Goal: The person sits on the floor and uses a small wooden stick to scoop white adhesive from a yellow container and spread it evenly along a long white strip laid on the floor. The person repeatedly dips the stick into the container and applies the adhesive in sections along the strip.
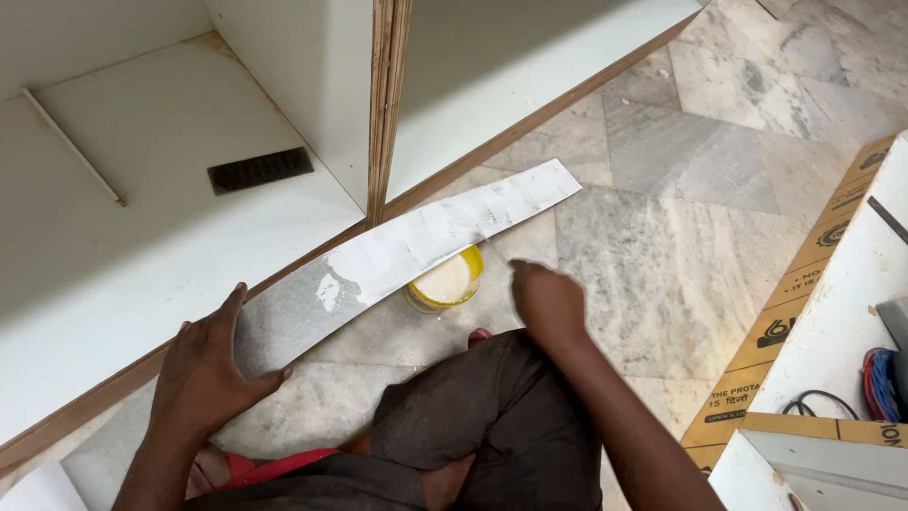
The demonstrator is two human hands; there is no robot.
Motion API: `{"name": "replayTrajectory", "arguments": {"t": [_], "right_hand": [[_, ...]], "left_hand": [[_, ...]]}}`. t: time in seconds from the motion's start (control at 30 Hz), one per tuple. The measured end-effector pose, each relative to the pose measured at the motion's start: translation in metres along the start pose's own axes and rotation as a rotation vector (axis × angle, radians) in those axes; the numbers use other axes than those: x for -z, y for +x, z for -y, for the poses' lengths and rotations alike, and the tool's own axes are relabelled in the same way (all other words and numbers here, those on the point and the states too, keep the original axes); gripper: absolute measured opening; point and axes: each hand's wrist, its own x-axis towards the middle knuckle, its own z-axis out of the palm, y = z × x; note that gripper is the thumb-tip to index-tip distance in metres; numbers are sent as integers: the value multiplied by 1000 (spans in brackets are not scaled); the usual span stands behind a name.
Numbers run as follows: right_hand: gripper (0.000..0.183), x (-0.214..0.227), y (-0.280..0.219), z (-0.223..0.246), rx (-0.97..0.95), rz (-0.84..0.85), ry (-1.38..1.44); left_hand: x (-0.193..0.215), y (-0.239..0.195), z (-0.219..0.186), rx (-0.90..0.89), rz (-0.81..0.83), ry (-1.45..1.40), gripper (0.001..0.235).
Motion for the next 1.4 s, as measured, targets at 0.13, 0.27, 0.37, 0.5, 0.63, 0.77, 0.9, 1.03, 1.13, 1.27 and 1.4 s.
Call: {"name": "replayTrajectory", "arguments": {"t": [0.13, 0.27, 0.37, 0.5, 0.63, 0.77, 0.9, 1.03, 1.13, 1.27, 1.4], "right_hand": [[39, -6, -36, 38, 340, -197, 67], [27, -6, -41, 50, 391, -299, 245], [27, -5, -23, 23, 289, -353, 206], [39, -10, 12, -36, 268, -374, 56], [41, -25, 25, -67, 349, -185, -83], [40, -16, 0, -81, 422, -130, 76], [38, 6, 1, -77, 370, -328, 164], [44, 2, -3, -27, 341, -80, 9], [50, -4, -22, 5, 473, -28, 92], [44, -10, -27, 28, 490, 30, 66], [29, -2, -26, 34, 223, 52, 254]], "left_hand": [[-8, 2, 6, -58, -56, -31, 134], [-9, 4, 7, -53, -50, -38, 135], [-11, 4, 9, -51, -50, -45, 134], [-18, 9, 15, -48, -48, -50, 134], [-23, 14, 18, -72, -53, -47, 134], [-23, 15, 15, -57, -43, -67, 133], [-24, 16, 10, -49, -1, -7, 136], [-23, 12, 4, -64, -18, -29, 139], [-18, 12, 2, -100, -63, -93, 138], [-7, 14, -10, -47, -26, -142, 135], [3, 14, -16, -40, -20, -165, 133]]}}
